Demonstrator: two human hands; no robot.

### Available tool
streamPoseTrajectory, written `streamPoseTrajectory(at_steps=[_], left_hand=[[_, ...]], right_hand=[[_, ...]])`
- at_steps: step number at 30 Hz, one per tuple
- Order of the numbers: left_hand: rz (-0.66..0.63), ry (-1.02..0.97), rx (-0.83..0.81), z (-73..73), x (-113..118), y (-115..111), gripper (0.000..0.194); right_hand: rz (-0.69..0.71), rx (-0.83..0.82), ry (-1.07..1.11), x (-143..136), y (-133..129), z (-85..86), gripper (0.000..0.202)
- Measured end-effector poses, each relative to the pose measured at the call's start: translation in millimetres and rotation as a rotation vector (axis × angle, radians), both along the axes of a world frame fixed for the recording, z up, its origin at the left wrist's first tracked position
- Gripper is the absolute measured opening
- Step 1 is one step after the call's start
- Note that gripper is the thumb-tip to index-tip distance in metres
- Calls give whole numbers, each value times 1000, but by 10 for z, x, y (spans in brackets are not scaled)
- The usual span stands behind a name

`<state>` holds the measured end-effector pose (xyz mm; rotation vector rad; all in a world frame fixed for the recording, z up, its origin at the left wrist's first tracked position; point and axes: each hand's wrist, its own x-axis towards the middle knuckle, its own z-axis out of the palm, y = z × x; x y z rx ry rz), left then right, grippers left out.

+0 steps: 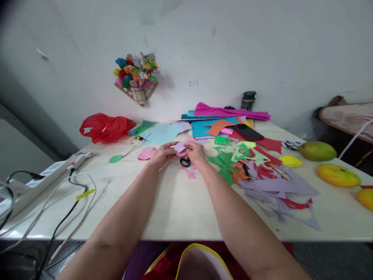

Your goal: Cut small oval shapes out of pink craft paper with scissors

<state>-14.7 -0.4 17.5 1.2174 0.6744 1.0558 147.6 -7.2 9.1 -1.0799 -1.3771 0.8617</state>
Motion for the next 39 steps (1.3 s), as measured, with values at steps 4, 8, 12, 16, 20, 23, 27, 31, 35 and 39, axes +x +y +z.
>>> streamPoseTrajectory(at_steps=[4, 8, 12, 16, 20, 23, 27, 31, 35, 39], left_hand=[[13, 2, 33, 6, 7, 5, 57], [-29, -38, 36, 17, -17, -5, 61], [0, -23, 43, 11, -2, -18, 66], [130, 51, 48, -21, 50, 7, 52], [305, 90, 58, -19, 62, 71, 35], [558, 232, 106, 33, -4, 116, 15], [943, 733, 183, 135, -170, 102, 9], [1200, 951, 35, 183, -319, 10, 20], [1263, 972, -24, 123, -441, -26, 21], [1304, 985, -134, 51, -500, 13, 41]], right_hand=[[-13, 9, 1, -3, 2, -4, 26], [-45, 23, 11, -4, 10, -1, 21], [-48, 3, 27, -13, -1, 11, 18], [-25, -6, 22, -23, -13, 9, 13], [-82, 31, 17, 3, 15, -5, 12], [-148, 47, 1, 41, 54, -17, 11], [-201, 104, -50, 86, 96, -35, 10], [-244, 84, -76, 136, 74, 3, 21], [-162, 45, 44, 202, 2, 107, 29], [-198, 36, 113, 241, -8, 162, 32]])
